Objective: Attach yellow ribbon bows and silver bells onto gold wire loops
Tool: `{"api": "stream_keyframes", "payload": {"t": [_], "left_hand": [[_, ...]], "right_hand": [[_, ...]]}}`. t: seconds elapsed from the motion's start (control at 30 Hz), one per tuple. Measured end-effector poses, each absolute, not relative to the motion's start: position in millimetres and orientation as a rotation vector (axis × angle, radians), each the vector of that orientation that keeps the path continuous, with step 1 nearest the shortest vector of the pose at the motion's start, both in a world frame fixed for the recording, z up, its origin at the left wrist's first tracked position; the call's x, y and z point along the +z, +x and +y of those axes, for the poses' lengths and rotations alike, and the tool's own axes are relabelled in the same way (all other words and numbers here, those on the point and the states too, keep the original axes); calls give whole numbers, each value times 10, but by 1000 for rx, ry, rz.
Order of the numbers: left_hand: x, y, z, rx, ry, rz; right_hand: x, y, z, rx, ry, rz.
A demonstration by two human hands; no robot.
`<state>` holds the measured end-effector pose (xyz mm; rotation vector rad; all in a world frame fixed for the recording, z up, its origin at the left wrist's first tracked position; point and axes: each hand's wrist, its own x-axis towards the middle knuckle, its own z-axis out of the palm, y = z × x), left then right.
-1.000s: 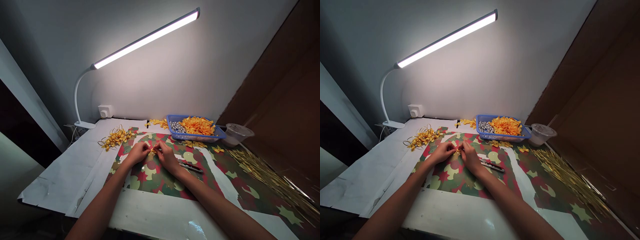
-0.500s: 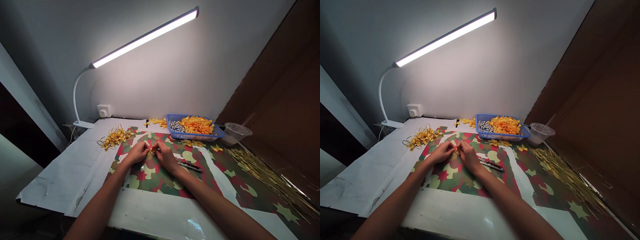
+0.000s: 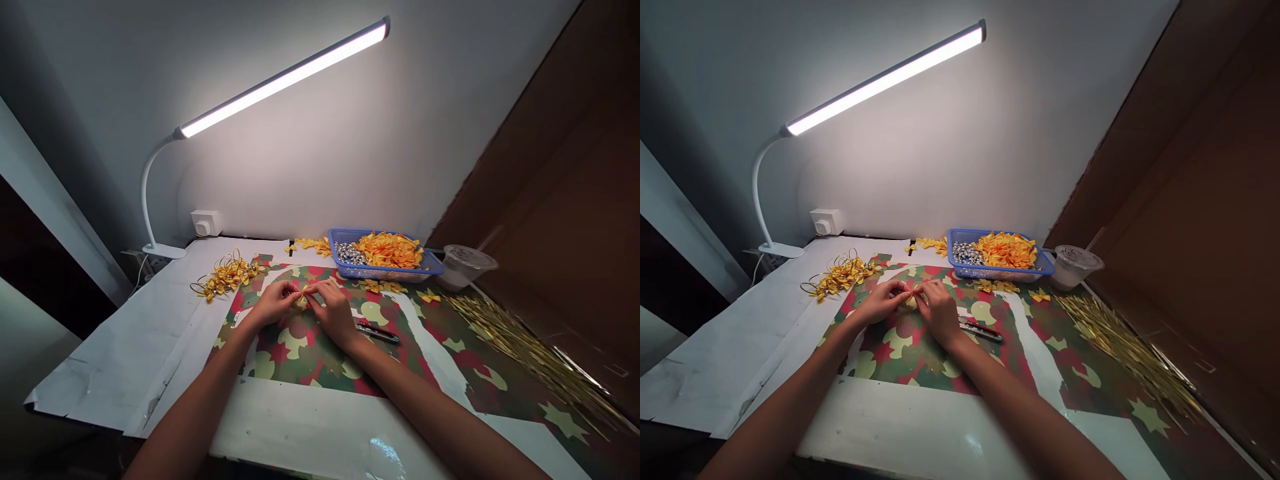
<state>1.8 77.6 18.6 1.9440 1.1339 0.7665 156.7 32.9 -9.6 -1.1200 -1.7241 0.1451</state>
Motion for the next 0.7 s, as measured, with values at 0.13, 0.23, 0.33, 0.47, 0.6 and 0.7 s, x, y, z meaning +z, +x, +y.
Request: {"api": "stream_keyframes", "payload": {"t": [0.13, 0.23, 0.33, 0.47, 0.6, 0.7], "left_hand": [[219, 31, 775, 820, 1910, 1114], [237, 38, 771, 851, 1879, 1104], [246, 44, 775, 870, 1839, 1107], [270, 33, 791, 868, 1763, 1119], [317, 15, 771, 804, 1670, 1131], [342, 20, 735, 772, 1610, 1123]], "right_hand": [[-40, 1555, 300, 103, -1113, -1708], [-16, 1547, 284, 86, -1116, -1688], [-8, 1546, 282, 88, -1113, -1671], [-15, 1558, 305, 102, -1133, -1590], [-48, 1573, 338, 129, -1170, -1555], [-68, 1566, 347, 149, -1178, -1601]]}}
